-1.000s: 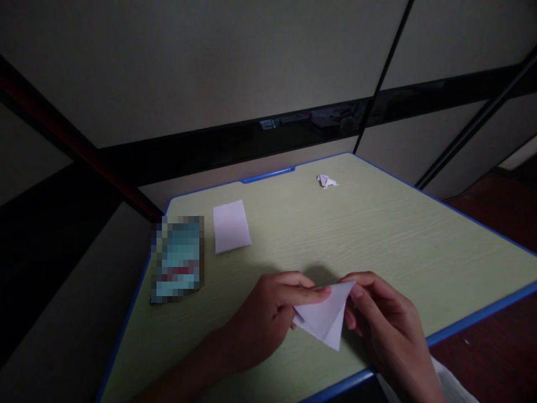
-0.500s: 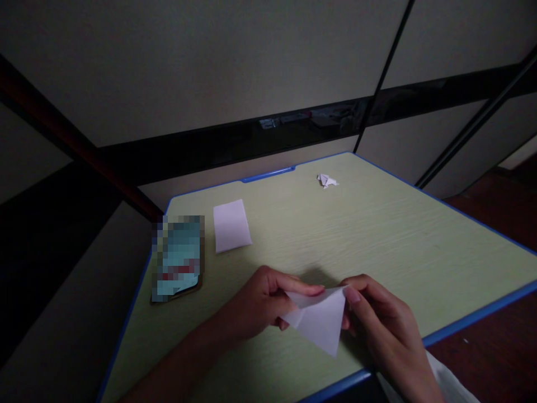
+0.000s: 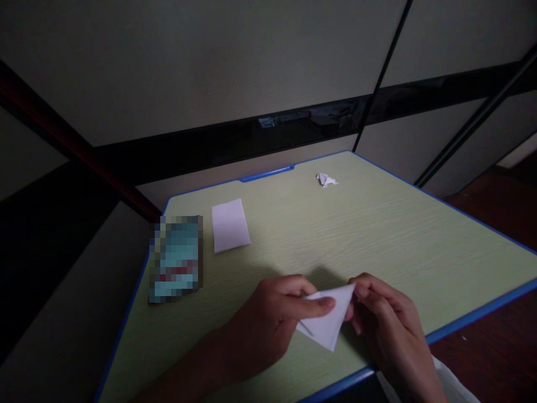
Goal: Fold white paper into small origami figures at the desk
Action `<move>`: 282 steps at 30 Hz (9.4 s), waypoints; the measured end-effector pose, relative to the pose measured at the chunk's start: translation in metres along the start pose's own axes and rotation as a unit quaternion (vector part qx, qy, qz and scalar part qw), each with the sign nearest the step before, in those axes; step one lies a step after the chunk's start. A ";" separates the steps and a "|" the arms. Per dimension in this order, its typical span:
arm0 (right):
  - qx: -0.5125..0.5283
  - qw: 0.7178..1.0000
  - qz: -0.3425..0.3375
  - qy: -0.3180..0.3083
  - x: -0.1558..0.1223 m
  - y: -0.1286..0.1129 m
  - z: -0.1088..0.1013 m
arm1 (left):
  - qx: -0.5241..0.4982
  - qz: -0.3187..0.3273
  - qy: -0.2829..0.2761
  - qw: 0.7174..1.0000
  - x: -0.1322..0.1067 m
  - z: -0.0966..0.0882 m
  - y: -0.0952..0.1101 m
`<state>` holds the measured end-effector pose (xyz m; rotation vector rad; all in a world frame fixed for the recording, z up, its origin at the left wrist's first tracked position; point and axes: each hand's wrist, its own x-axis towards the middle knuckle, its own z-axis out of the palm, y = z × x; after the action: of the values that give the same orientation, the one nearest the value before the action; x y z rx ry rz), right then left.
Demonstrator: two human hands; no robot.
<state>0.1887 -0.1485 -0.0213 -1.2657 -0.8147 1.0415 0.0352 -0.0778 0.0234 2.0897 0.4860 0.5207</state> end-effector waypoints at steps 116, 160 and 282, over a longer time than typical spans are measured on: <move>0.053 0.999 0.007 -0.003 0.004 -0.005 0.009 | -0.191 -0.331 -0.177 0.907 0.000 0.012 -0.009; 0.075 0.996 -0.031 -0.029 0.000 -0.002 0.006 | -0.235 -0.296 -0.236 0.895 -0.001 0.008 -0.009; -0.031 0.996 0.024 -0.086 0.002 -0.012 0.013 | -0.402 -0.237 -0.195 0.863 -0.002 0.021 -0.019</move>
<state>0.1795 -0.1422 -0.0078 -1.2656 -0.9573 1.1830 0.0420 -0.0832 -0.0037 1.1573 0.4208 -0.0232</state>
